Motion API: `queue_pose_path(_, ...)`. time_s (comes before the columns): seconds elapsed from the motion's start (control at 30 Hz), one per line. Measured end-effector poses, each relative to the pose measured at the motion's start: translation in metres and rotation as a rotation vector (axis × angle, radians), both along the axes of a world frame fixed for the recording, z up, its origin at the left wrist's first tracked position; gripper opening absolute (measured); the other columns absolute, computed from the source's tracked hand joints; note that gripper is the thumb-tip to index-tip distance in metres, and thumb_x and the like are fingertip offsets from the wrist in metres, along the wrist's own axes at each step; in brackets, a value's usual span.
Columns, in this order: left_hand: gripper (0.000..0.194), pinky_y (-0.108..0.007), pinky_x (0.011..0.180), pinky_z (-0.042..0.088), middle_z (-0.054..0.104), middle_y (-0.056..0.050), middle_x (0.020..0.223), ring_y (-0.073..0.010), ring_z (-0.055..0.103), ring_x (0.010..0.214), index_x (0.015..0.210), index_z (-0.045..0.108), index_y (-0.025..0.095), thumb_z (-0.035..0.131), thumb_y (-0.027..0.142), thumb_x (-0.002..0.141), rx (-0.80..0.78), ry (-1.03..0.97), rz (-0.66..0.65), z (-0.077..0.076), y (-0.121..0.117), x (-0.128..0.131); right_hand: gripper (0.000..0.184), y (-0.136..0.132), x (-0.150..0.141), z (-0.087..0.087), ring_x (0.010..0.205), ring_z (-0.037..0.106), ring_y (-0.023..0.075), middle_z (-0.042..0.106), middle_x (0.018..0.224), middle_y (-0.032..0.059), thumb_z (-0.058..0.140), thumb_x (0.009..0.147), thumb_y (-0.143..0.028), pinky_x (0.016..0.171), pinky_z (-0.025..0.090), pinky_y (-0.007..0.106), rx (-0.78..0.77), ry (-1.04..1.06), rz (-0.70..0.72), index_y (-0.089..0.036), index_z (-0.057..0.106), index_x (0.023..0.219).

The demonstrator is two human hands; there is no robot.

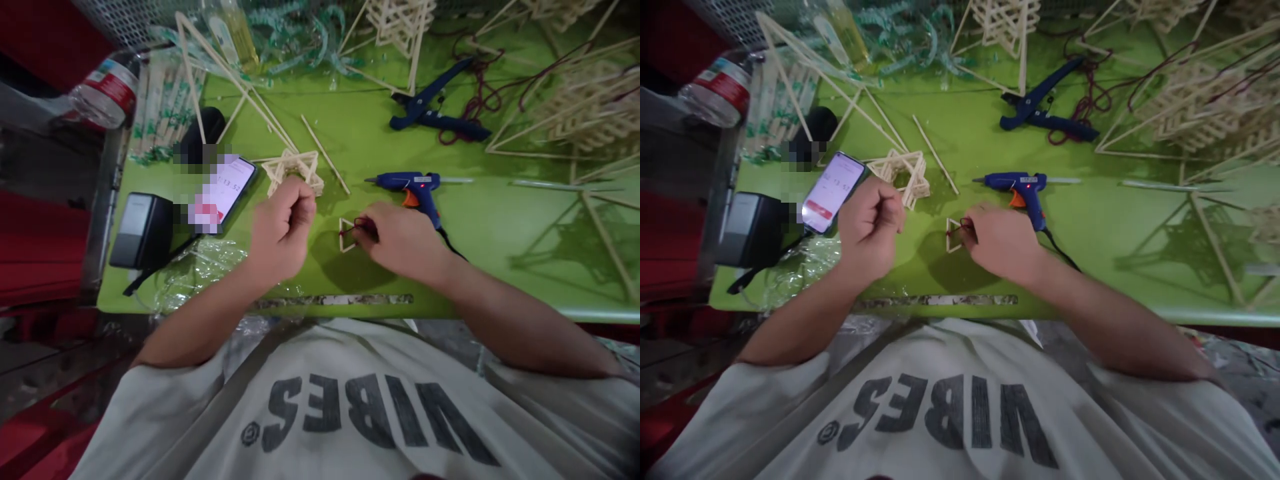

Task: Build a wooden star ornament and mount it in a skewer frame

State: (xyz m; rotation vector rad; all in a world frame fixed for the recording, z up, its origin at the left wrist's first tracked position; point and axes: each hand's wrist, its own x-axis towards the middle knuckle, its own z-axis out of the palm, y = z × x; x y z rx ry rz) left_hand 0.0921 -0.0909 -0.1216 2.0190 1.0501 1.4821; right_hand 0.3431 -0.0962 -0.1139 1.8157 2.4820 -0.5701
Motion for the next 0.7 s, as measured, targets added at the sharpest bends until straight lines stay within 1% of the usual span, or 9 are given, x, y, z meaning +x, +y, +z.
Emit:
queue_pose_path(0.1,0.049,-0.033,0.057,0.033,0.054,0.004,0.069,-0.0117,0.046,0.058,0.093,0.056,0.026,0.055,0.057,0.131,0.034,-0.028,-0.018,-0.009,0.009,0.000,0.024,-0.003,-0.004,-0.003,0.103,0.082,0.0352,0.087,0.126,0.0199,0.061,0.118,-0.027,0.079,0.046,0.043,0.008,0.001,0.031,-0.015,0.081,0.124)
queue_pose_path(0.23,0.056,-0.035,0.056,0.033,0.055,0.004,0.067,-0.0116,0.046,0.055,0.088,0.056,0.026,0.056,0.065,0.129,0.026,-0.063,0.005,-0.021,0.023,-0.002,0.022,-0.005,-0.001,-0.010,0.105,0.082,0.0388,0.085,0.127,0.0247,0.060,0.117,-0.023,0.085,0.054,0.046,0.041,0.090,0.038,-0.012,0.077,0.125)
queue_pose_path(0.33,0.070,-0.037,0.055,0.031,0.050,0.003,0.061,-0.0125,0.043,0.052,0.078,0.052,0.026,0.053,0.077,0.126,0.025,-0.073,0.031,-0.029,0.033,-0.005,0.014,0.001,0.003,-0.014,0.098,0.080,0.0342,0.086,0.119,0.0197,0.064,0.115,-0.021,0.086,0.058,0.045,0.050,0.189,0.015,-0.017,0.076,0.120)
queue_pose_path(0.4,0.080,-0.038,0.053,0.027,0.041,0.003,0.056,-0.0126,0.039,0.048,0.069,0.046,0.025,0.053,0.084,0.124,-0.012,-0.086,0.010,-0.033,0.039,-0.007,0.010,0.009,0.008,-0.014,0.097,0.080,0.0302,0.086,0.113,0.0150,0.066,0.114,-0.018,0.088,0.061,0.044,0.075,0.289,-0.016,-0.020,0.075,0.117)
queue_pose_path(0.47,0.084,-0.037,0.051,0.027,0.037,0.003,0.053,-0.0124,0.038,0.046,0.065,0.046,0.025,0.053,0.085,0.123,-0.050,-0.109,-0.029,-0.037,0.043,-0.008,0.006,0.017,0.014,-0.014,0.093,0.077,0.0257,0.084,0.107,0.0105,0.068,0.114,-0.019,0.084,0.061,0.040,0.116,0.454,-0.070,-0.022,0.074,0.114)
queue_pose_path(0.5,0.081,-0.036,0.051,0.030,0.040,0.003,0.054,-0.0124,0.040,0.047,0.067,0.051,0.025,0.055,0.083,0.123,-0.061,-0.124,-0.051,-0.038,0.044,-0.008,0.002,0.021,0.017,-0.013,0.087,0.074,0.0232,0.082,0.102,0.0082,0.071,0.114,-0.023,0.079,0.060,0.038,0.118,0.584,-0.099,-0.023,0.073,0.113)
queue_pose_path(0.57,0.061,-0.032,0.055,0.041,0.059,0.001,0.069,-0.0129,0.052,0.056,0.088,0.069,0.026,0.062,0.076,0.124,-0.073,-0.152,-0.081,-0.038,0.043,-0.005,0.018,0.026,0.022,-0.011,0.074,0.066,0.0183,0.076,0.090,0.0031,0.079,0.116,-0.040,0.068,0.055,0.033,0.081,0.853,-0.127,-0.025,0.072,0.109)
queue_pose_path(0.63,0.035,-0.030,0.063,0.053,0.077,-0.004,0.100,-0.0138,0.067,0.073,0.119,0.077,0.028,0.073,0.063,0.122,-0.094,-0.143,-0.111,-0.037,0.038,-0.001,0.038,0.025,0.023,-0.007,0.066,0.058,0.0142,0.069,0.082,-0.0010,0.092,0.109,-0.058,0.061,0.052,0.030,-0.062,1.133,-0.124,-0.026,0.072,0.105)
queue_pose_path(0.7,0.027,-0.031,0.072,0.062,0.081,-0.007,0.122,-0.0155,0.075,0.089,0.134,0.077,0.029,0.079,0.051,0.119,-0.088,-0.110,-0.170,-0.034,0.032,0.003,0.052,0.021,0.020,-0.003,0.064,0.056,0.0109,0.067,0.083,-0.0022,0.102,0.098,-0.067,0.060,0.052,0.028,-0.239,1.303,-0.099,-0.025,0.071,0.101)
